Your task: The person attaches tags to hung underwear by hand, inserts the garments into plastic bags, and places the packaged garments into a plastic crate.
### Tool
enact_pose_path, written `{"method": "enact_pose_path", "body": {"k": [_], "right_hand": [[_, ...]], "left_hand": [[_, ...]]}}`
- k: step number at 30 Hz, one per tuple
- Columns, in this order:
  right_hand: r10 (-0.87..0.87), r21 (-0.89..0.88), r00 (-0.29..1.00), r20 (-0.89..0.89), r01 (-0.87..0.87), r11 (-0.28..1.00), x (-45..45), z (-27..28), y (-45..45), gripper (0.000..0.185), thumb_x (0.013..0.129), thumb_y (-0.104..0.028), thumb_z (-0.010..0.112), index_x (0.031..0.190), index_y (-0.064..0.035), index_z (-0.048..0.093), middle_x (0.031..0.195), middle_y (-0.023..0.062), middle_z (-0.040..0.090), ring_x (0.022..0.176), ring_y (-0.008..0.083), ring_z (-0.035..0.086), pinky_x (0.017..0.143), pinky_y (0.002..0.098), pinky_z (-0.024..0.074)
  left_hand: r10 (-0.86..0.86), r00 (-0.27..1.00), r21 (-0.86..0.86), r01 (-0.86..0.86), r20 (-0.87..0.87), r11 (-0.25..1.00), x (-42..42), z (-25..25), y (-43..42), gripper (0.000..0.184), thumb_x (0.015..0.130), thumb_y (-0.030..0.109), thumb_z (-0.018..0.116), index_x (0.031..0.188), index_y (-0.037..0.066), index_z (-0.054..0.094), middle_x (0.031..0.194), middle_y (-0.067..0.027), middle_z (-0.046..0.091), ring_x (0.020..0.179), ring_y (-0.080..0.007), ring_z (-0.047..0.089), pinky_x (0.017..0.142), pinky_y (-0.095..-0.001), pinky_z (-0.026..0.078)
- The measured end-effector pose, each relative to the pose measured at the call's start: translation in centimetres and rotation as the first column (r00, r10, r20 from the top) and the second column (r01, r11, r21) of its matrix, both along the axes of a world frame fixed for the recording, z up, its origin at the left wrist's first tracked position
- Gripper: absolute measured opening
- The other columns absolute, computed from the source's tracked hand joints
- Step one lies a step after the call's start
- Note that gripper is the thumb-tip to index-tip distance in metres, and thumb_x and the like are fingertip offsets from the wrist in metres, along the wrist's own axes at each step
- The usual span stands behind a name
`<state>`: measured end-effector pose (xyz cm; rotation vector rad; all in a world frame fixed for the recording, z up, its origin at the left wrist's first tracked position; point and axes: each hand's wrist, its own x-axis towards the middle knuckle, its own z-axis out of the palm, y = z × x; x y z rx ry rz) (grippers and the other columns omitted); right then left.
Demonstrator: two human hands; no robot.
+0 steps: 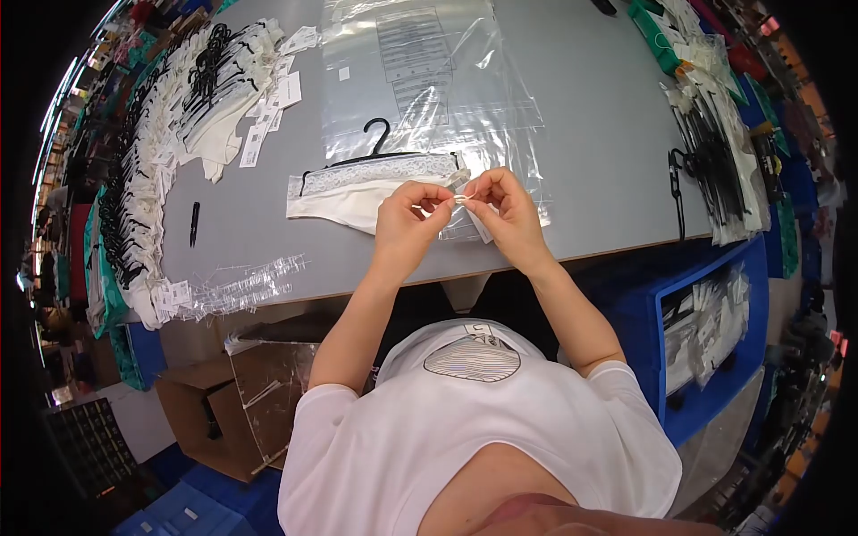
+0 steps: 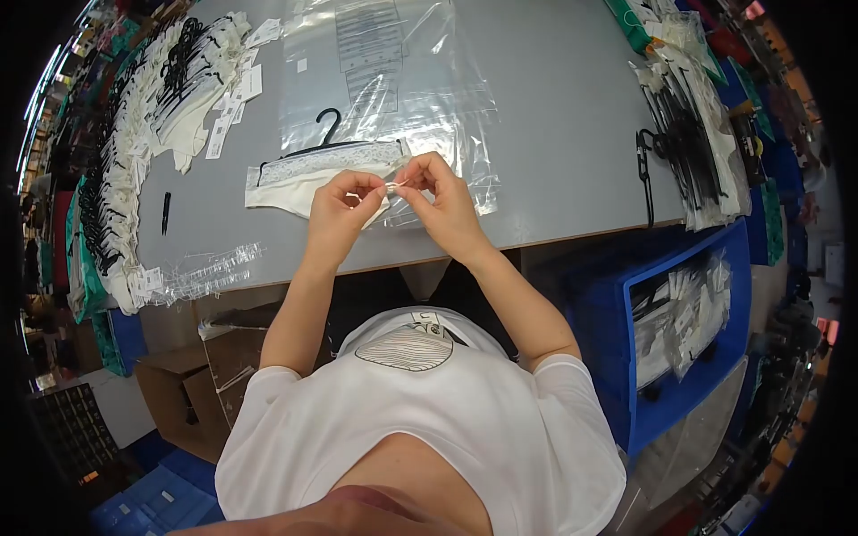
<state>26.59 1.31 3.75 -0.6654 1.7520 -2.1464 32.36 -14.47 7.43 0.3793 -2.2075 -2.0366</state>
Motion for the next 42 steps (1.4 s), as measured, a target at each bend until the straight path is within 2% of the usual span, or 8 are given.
{"method": "enact_pose_path", "body": {"k": [3, 8, 12, 18, 23, 27, 38, 42], "right_hand": [[-0.025, -0.035, 1.000, 0.001, 0.025, 0.999, 0.1, -0.2, -0.1, 0.019, 0.087, 0.004, 0.060, 0.099, -0.0075, 0.050, 0.097, 0.0049, 0.059, 0.089, 0.0087, 0.053, 0.085, 0.0225, 0.0430], [0.042, -0.166, 0.984, 0.174, -0.013, 0.986, 0.0, 0.3, -0.1, 0.018, 0.087, 0.004, 0.061, 0.098, -0.0079, 0.051, 0.095, 0.0046, 0.059, 0.086, 0.0093, 0.054, 0.083, 0.0218, 0.0439], [0.140, -0.296, 0.915, 0.377, -0.024, 0.955, -0.2, 0.8, 0.0, 0.018, 0.087, 0.003, 0.062, 0.098, -0.0081, 0.052, 0.093, 0.0043, 0.061, 0.082, 0.0092, 0.057, 0.078, 0.0201, 0.0468], [0.206, -0.380, 0.782, 0.589, 0.042, 0.924, -0.6, 0.7, 0.2, 0.019, 0.087, 0.003, 0.065, 0.099, -0.0080, 0.055, 0.091, 0.0044, 0.063, 0.077, 0.0086, 0.060, 0.072, 0.0175, 0.0501], [0.209, -0.356, 0.786, 0.581, 0.014, 0.934, -0.7, 0.7, 0.3, 0.021, 0.087, 0.003, 0.065, 0.101, -0.0075, 0.055, 0.092, 0.0052, 0.064, 0.077, 0.0080, 0.061, 0.070, 0.0164, 0.0511], [0.206, -0.342, 0.801, 0.562, -0.002, 0.940, -0.7, 0.7, 0.4, 0.020, 0.086, 0.003, 0.065, 0.100, -0.0073, 0.055, 0.093, 0.0060, 0.064, 0.077, 0.0087, 0.061, 0.071, 0.0170, 0.0509], [0.177, -0.272, 0.818, 0.548, -0.026, 0.962, -0.7, 0.5, 0.7, 0.019, 0.085, 0.003, 0.066, 0.097, -0.0072, 0.055, 0.091, 0.0068, 0.066, 0.079, 0.0099, 0.062, 0.073, 0.0183, 0.0505], [0.079, -0.175, 0.928, 0.365, -0.015, 0.984, -0.5, 0.8, 0.3, 0.017, 0.086, 0.003, 0.065, 0.094, -0.0069, 0.054, 0.089, 0.0060, 0.066, 0.078, 0.0097, 0.062, 0.075, 0.0192, 0.0502]], "left_hand": [[-0.010, 1.000, -0.030, 0.010, -0.005, 1.000, -0.1, -0.2, 0.2, 0.008, 0.080, 0.005, 0.069, 0.087, 0.003, 0.069, 0.084, -0.0023, 0.062, 0.072, -0.0099, 0.051, 0.062, -0.0201, 0.042], [0.014, 0.990, -0.238, -0.048, -0.142, 0.970, 0.0, -0.7, 0.9, 0.010, 0.078, 0.001, 0.069, 0.089, 0.003, 0.069, 0.085, -0.0024, 0.063, 0.074, -0.0130, 0.054, 0.063, -0.0230, 0.044], [-0.067, 0.897, -0.522, -0.192, -0.437, 0.831, -0.2, -0.5, 1.3, 0.016, 0.077, -0.003, 0.068, 0.091, 0.004, 0.070, 0.088, -0.0032, 0.066, 0.076, -0.0162, 0.056, 0.064, -0.0258, 0.046], [-0.132, 0.886, -0.559, -0.159, -0.445, 0.814, -0.1, -0.6, 1.0, 0.020, 0.077, -0.005, 0.068, 0.094, 0.004, 0.071, 0.091, -0.0036, 0.068, 0.076, -0.0173, 0.058, 0.064, -0.0275, 0.048], [-0.168, 0.881, -0.593, -0.147, -0.443, 0.791, -0.2, -0.4, 0.5, 0.021, 0.077, -0.003, 0.069, 0.097, 0.005, 0.071, 0.092, -0.0033, 0.069, 0.075, -0.0171, 0.058, 0.064, -0.0269, 0.048], [-0.236, 0.829, -0.677, -0.215, -0.508, 0.703, -0.4, -0.5, 0.3, 0.020, 0.077, -0.002, 0.069, 0.096, 0.006, 0.071, 0.090, -0.0029, 0.068, 0.073, -0.0167, 0.058, 0.063, -0.0270, 0.048], [-0.319, 0.775, -0.775, -0.322, -0.545, 0.543, -0.7, -1.1, 0.4, 0.021, 0.075, -0.001, 0.069, 0.095, 0.006, 0.067, 0.091, -0.0019, 0.066, 0.073, -0.0171, 0.057, 0.063, -0.0281, 0.047], [-0.278, 0.768, -0.761, -0.382, -0.577, 0.524, -0.7, -1.5, -0.1, 0.022, 0.076, -0.002, 0.068, 0.097, 0.006, 0.066, 0.094, -0.0024, 0.065, 0.074, -0.0185, 0.057, 0.064, -0.0283, 0.047]]}}
